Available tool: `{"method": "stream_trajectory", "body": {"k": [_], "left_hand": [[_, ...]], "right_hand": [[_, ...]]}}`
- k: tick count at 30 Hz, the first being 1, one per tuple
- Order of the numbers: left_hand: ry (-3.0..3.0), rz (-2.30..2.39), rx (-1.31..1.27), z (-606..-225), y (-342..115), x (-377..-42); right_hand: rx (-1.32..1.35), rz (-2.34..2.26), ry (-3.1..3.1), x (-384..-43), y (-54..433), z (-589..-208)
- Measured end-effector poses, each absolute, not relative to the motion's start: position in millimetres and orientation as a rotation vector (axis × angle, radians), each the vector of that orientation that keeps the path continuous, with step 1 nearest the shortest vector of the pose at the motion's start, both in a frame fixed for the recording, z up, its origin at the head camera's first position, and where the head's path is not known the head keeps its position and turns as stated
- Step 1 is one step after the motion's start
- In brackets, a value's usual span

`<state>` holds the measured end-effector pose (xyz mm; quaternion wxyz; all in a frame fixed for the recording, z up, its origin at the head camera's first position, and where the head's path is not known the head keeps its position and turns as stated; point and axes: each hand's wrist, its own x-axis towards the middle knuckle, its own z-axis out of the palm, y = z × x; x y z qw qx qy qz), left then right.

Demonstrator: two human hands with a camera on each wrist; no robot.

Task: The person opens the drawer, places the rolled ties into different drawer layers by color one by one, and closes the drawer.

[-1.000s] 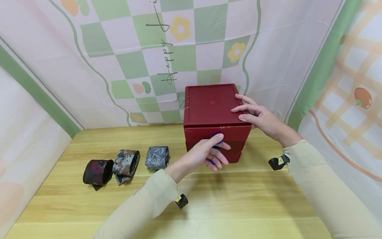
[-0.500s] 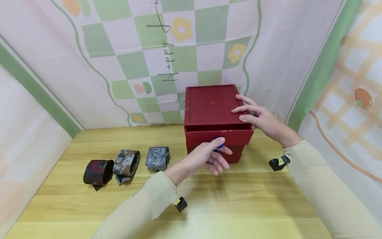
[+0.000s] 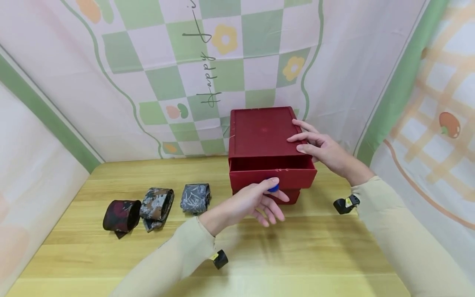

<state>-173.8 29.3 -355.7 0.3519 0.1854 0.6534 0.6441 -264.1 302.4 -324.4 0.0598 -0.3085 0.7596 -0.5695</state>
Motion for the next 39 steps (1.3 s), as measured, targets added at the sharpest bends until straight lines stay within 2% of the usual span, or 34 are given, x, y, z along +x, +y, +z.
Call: {"method": "stream_trajectory", "body": {"k": [39], "left_hand": [[1.670,1.579,0.553,-351.1,22.9,-164.9]], "right_hand": [[-0.896,-1.703,2.330,-266.2,304.5,-325.9]]}}
